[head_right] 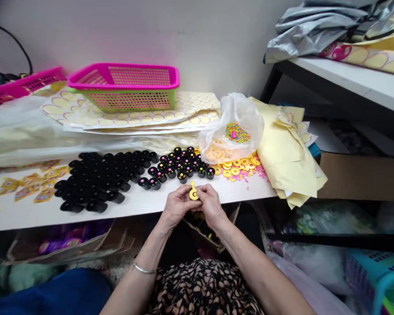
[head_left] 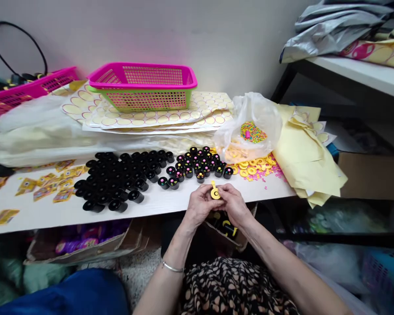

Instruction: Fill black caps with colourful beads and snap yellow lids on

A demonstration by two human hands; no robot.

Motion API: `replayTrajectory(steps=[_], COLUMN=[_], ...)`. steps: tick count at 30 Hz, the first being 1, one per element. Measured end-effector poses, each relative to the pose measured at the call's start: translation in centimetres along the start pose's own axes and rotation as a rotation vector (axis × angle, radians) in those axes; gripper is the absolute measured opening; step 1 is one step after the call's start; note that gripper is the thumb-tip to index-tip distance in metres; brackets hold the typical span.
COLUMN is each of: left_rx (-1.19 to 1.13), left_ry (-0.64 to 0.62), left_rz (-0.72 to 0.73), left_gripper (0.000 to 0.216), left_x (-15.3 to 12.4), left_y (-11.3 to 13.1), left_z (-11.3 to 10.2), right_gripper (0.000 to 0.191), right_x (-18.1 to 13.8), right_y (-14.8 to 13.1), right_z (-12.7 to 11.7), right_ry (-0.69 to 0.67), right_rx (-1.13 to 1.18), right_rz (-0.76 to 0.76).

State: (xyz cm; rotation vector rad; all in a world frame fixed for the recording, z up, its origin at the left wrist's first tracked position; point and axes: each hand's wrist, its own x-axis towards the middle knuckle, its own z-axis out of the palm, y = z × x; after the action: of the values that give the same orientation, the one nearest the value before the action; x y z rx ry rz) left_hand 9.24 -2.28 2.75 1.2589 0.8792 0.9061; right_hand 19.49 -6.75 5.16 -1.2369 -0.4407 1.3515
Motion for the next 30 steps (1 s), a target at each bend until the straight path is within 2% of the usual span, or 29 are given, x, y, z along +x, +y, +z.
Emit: replayTrajectory(steps=[4,8,10,12,15,18,20,23,30], left_rx=[0.060,0.128,0.116,0.098,0.182,0.317,0.363,0.393,0.480], left_ry=[-0.048,-0.209,-0.263,-0.320,-0.475,-0.627,-0.672,-0.675,-0.718], left_rz=[0.029,0.120,0.147,0.157,0.191,0.241,0.246,0.230,0.246], left_gripper=[0.038,0.037,0.039,0.041,0.043,0.035,0.031,0.030,0.028], left_x=[-0.6,-1.2,-1.3,-1.4,-1.6,-2.1,-2.5,-2.9,-2.9], left_y=[0.3,1.4,2.0,2.5,3.4,4.2,4.4,4.3,4.0], left_z=[0.3,0.2,-0.2,-0.8,-1.3,-1.3,-0.9,-0.4,0.0], right_gripper=[0.027,0.034,0.038,0.042,0.046,0.048,0.052,0.050,0.044], right_x=[-1.0,-1.1,-0.9,-0.5,0.0,0.0,-0.3,-0.7,-1.3], right_y=[-0.8,-1.5,-1.7,-1.8,-1.8,-1.8,-1.9,-2.3,-3.0], right_z=[-0.6,-1.7,-2.6,-3.6,-5.1,-5.9,-6.0,-5.8,-5.6], right_ry=[-0.027,-0.063,-0.179,-0.368,-0.639,-0.787,-0.852,-0.873,-0.795], right_rx=[0.019,-0.023,-0.043,-0.006,0.070,0.055,-0.009,-0.120,-0.210], right_rz=[0.066,0.149,0.212,0.258,0.318,0.362,0.373,0.353,0.350])
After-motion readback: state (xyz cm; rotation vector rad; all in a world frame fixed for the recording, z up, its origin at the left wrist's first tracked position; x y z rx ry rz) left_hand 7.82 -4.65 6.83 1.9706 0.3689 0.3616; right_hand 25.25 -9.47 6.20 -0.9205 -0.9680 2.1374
